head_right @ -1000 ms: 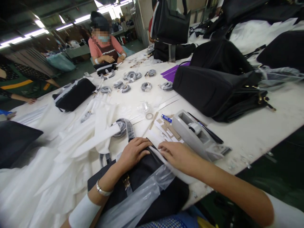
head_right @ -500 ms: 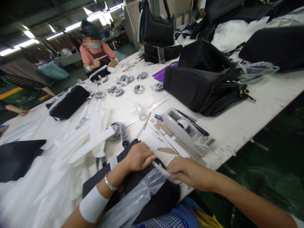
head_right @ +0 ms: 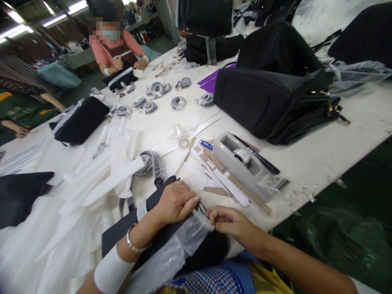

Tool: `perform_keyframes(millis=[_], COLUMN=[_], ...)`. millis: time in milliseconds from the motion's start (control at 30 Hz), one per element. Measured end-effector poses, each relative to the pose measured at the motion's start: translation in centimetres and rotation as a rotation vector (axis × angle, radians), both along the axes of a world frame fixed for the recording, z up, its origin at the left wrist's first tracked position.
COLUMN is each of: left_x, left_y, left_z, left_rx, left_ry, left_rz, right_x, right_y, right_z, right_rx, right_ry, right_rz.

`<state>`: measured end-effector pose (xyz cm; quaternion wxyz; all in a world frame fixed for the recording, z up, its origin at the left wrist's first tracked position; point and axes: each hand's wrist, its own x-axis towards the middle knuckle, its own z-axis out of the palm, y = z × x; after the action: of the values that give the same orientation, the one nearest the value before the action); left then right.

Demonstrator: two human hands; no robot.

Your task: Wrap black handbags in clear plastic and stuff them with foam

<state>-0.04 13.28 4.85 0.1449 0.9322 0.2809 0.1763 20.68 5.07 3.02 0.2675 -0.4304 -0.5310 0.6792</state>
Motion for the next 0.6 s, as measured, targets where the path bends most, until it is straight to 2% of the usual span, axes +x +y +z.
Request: perform_keyframes(millis=[100,200,267,367,433,500,600], left_x=[0.8,1.1,1.1,0.9,0.3,-1.0,-3.9], left_y=[-0.1,-0.4,-0.4,-0.1,0.3,0.2,-2.6], left_z=[-1.5,-2.4,-2.5,-2.2,-1.5,0.0,3.4], left_rx=[0.017,-0.005,-0.034,-0.118,-0.184,-0.213,-0.204], left_ry=[0.16,0.216,0.175,0.017,-0.088,-0.13,-0.092], left_rz=[0.144,0.215,0.251,0.242,0.172,0.151,0.298], right_x=[1.0,1.3,0.9,-0.3,-1.0,-1.4,-1.4], right_y=[0.3,-0.3,-1.0,-1.8,-2.0,-1.9,-1.3], right_z=[1.0,2.6,3.0,1.6,-0.2,-1.6,-2.2], right_rx=[0.337,0.732,0.945,1.15,1.222,1.269,1.359], right_ry=[-0.383,-0.659,-0.656,-0.574,-0.576,-0.605,-0.62], right_rz=[0.1,0.049,0.088,0.281,0.325,0.309,0.298])
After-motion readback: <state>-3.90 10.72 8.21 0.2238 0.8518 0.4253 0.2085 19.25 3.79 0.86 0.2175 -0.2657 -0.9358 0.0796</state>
